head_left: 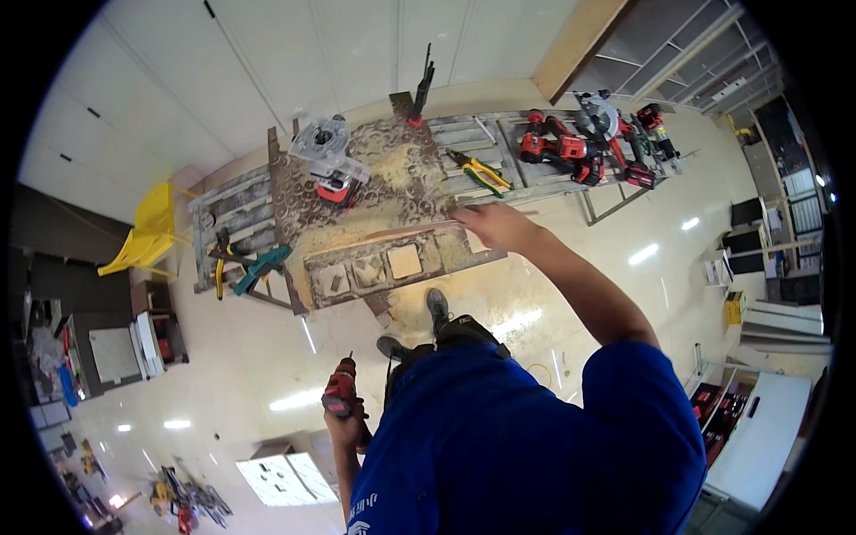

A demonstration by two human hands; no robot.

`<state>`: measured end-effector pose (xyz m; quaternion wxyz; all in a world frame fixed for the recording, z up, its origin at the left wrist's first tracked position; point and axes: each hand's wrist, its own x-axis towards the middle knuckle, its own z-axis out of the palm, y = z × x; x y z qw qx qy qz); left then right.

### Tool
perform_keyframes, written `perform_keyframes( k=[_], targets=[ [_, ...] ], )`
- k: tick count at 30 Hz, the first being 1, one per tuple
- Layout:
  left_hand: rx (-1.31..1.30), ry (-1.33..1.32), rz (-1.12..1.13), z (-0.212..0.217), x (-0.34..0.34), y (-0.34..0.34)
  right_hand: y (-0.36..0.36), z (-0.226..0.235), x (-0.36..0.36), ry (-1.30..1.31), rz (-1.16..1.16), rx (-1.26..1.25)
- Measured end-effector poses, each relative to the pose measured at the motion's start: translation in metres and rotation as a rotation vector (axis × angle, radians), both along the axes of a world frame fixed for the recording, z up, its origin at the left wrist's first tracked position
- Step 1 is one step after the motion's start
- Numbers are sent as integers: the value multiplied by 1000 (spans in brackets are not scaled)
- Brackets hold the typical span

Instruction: The person uses a cordless drill to assemble a small wooden frame on a workbench, then picks up a broom and dustpan to sweep wood shavings and debris from the floor. The person moves around the workshop to gather the debris into a pile.

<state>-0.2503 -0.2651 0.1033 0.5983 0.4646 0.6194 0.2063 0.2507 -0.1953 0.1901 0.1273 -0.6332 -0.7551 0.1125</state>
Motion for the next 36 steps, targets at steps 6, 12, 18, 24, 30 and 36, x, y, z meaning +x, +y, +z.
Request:
perform_keyframes(
  k=[6, 12, 18, 24, 30, 36],
  targets=[
    [229, -241, -468, 45, 47, 52, -114, 23, 42, 239, -573, 88],
    [751, -227, -768, 96, 228, 136, -181, 31, 94, 255, -886, 256],
    [855, 295, -820, 102, 465, 173, -220, -33, 161, 356, -1025, 392],
    [844, 663, -996, 28, 613, 187, -276, -78, 209, 546, -1153, 235],
    [793, 780, -1052, -24, 662, 190, -336, -129, 233, 658, -1251, 83],
    [878, 772, -1100, -34, 656, 190, -329, -146, 237, 691, -1129, 149]
  ],
)
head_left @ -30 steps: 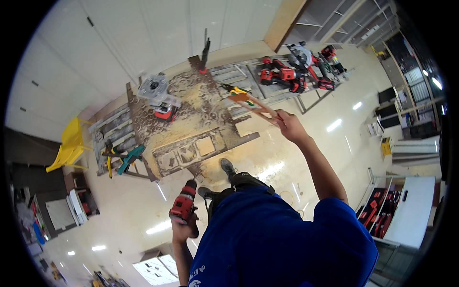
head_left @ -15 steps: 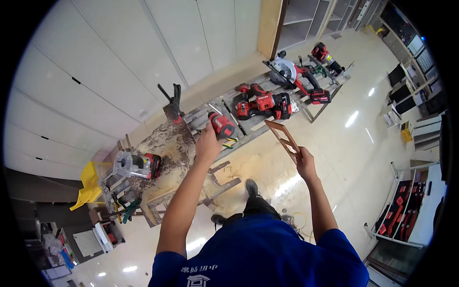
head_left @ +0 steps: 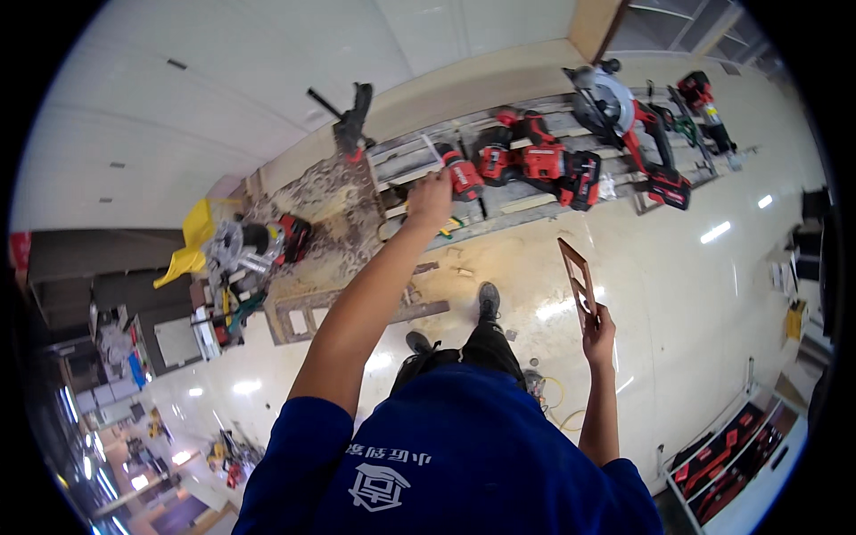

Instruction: The person uses a cordless drill to assemble a small wooden frame on a workbench, then picks up a broom and dustpan to sweep wood shavings and debris from the floor. The person moves around the workshop to gather the debris into a pile.

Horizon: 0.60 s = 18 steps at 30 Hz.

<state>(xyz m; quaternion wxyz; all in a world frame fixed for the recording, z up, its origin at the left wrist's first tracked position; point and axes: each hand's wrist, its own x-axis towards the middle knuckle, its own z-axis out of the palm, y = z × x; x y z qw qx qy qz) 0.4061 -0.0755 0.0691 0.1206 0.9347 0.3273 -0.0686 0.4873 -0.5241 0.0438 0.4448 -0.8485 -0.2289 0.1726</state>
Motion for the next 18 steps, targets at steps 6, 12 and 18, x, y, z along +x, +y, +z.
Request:
perform_keyframes(
  k=[6, 12, 18],
  targets=[
    [13, -359, 5, 51, -55, 3, 32, 7, -13, 52, 32, 40],
    [191, -1246, 266, 187, -288, 8, 53, 35, -42, 91, 83, 102],
    [117, -1220, 647, 78, -409, 61, 88, 43, -90, 176, 26, 202]
  ],
)
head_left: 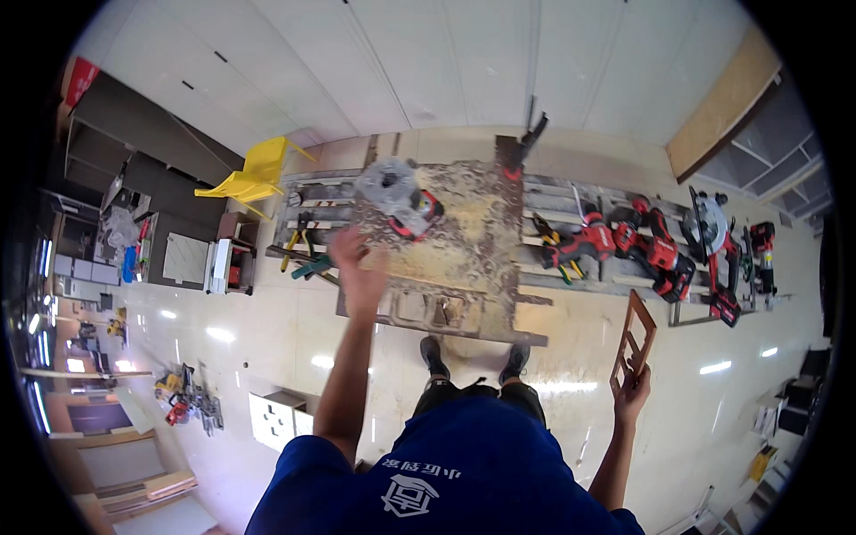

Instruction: The person uses a cordless drill to assemble a small wooden frame on a workbench, then picks up a broom and dustpan to sweep wood shavings and debris from the floor. The person moves around the workshop to gather the debris into a pile.

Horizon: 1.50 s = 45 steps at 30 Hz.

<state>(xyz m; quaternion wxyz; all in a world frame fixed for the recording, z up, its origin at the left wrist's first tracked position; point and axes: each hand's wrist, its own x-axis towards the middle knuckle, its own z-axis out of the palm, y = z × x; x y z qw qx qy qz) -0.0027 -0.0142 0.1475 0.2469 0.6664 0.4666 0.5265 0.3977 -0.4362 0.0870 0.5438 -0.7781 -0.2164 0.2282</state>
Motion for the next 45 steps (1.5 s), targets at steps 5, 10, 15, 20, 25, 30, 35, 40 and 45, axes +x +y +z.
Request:
perform_keyframes(
  k=[5, 10, 15, 20, 25, 30, 35, 40, 45],
  targets=[
    [-38, -2, -46, -28, 32, 49, 41, 28, -79, -260, 25, 52],
    [-198, -102, -294, -45, 37, 89, 26, 35, -149, -329, 23, 98],
    [-194, -291, -275, -57, 34, 94, 15, 48, -193, -183, -74, -13],
    [-59, -47, -302, -6, 41, 98, 11, 27, -168, -35, -67, -12],
    [-53, 27, -355, 5, 26, 105, 58, 21, -137, -50, -19, 64],
    [-109, -169, -290, 39, 16, 98, 97, 41, -111, -19, 60, 118],
    [-118, -224, -246, 103, -46, 132, 119, 51, -108, -52, 107, 194],
    [-111, -5, -358, 144, -115, 210, 157, 74, -147, -43, 97, 132],
    [78, 212, -391, 107, -170, 272, 172, 72, -227, -68, 9, 147]
  ],
)
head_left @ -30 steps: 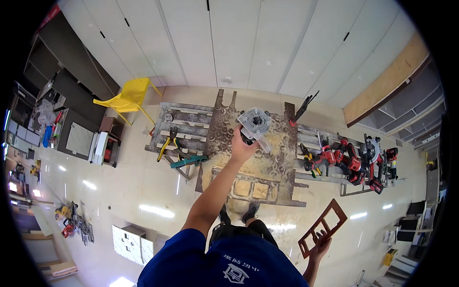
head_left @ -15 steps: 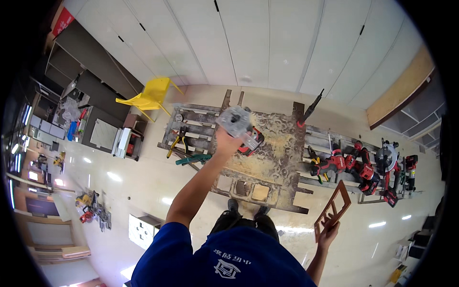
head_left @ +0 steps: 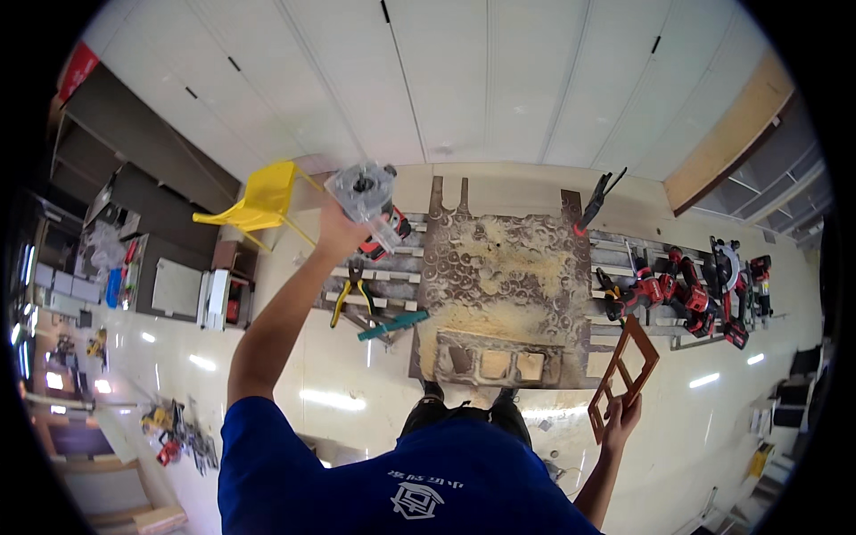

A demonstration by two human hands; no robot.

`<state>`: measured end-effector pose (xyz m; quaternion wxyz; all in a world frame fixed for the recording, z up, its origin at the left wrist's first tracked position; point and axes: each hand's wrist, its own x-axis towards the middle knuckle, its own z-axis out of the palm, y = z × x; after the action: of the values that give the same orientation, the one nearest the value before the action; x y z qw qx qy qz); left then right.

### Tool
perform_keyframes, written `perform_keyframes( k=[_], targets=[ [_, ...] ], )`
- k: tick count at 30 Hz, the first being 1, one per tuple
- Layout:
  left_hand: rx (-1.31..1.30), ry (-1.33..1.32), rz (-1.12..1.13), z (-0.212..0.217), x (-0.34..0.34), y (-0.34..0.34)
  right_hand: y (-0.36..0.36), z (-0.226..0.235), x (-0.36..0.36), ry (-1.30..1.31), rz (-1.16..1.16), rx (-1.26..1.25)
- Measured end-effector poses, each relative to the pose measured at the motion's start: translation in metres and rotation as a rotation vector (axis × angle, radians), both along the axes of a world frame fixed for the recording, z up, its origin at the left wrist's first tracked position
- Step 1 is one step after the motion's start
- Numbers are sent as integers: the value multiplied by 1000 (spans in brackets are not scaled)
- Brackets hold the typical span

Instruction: The person uses a cordless drill to assemble a small wooden frame on a workbench, then picks up a broom and dustpan to sweep wood shavings and debris from the floor. The person moves around the workshop to gather the debris into a pile.

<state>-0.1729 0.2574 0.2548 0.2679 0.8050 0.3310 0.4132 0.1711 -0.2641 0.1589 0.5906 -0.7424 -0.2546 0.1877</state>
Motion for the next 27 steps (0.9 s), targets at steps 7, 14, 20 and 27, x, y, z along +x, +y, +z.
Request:
perform_keyframes(
  k=[7, 14, 20, 27],
  targets=[
    [-120, -114, 26, -115, -40, 37, 9, 33, -92, 135, -141, -257],
    [-162, -195, 15, -145, -58, 42, 124, 68, -76, -475, 118, -596],
    [-165, -198, -12, -125, -49, 34, 297, 68, -48, -747, 398, -703],
    [-176, -149, -43, -147, -94, 23, 386, 6, -23, -1037, 773, -934]
  ],
)
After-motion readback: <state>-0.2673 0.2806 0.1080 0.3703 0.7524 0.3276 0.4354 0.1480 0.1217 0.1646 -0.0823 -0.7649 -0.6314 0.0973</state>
